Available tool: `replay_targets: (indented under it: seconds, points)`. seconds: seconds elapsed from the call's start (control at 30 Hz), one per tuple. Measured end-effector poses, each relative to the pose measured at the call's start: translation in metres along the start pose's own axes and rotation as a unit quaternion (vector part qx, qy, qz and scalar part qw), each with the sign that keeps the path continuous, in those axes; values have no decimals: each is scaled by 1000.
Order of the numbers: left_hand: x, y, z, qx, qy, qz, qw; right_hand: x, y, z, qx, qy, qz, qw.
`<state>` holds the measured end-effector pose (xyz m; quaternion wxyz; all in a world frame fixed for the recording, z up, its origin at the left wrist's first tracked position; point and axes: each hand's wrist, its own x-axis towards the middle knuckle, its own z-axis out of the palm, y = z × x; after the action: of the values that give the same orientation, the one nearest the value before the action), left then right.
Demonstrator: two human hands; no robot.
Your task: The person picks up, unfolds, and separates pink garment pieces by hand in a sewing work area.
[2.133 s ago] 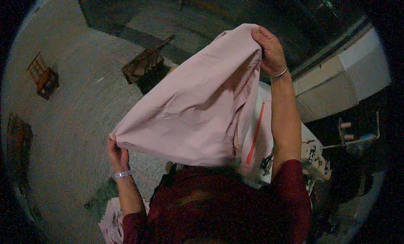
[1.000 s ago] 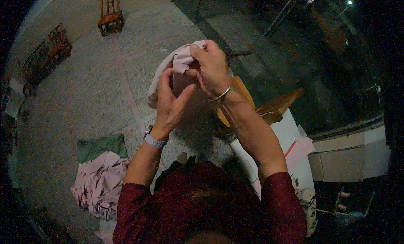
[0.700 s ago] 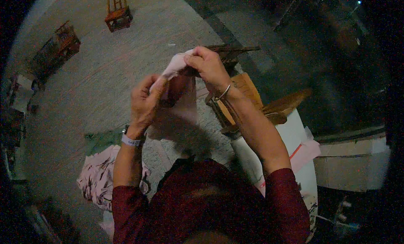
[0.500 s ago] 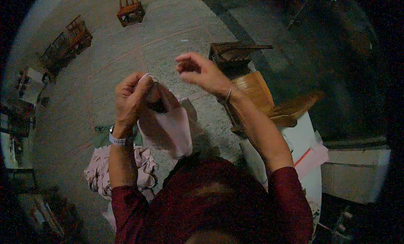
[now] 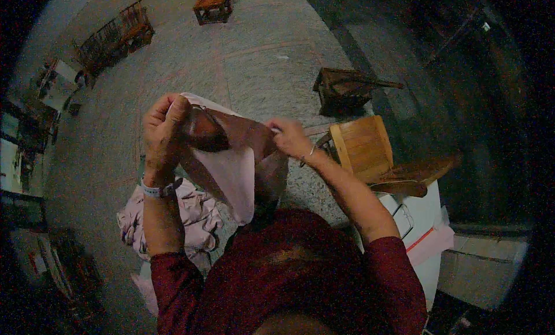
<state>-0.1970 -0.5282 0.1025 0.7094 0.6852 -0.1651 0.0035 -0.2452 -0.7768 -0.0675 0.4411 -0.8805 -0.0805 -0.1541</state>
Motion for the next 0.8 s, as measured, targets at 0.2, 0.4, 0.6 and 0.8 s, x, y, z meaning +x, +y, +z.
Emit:
replay_targets:
  seconds: [0.2,0.4,0.6,0.8]
  points:
    - [21,-7,-44,239,-118,-34,963,48,25,-94,-55,5,70,996]
    - [21,-23,-63,457,-153,130,867,94,-18,-174,-132,-12,-72,989]
    - [48,-29,-85,528,-123,158,825,135,-45,-221,-94,-33,-184,978]
    - [80,-47,-98,441,-91,184,874,147,-39,-274,-94,-18,-147,985]
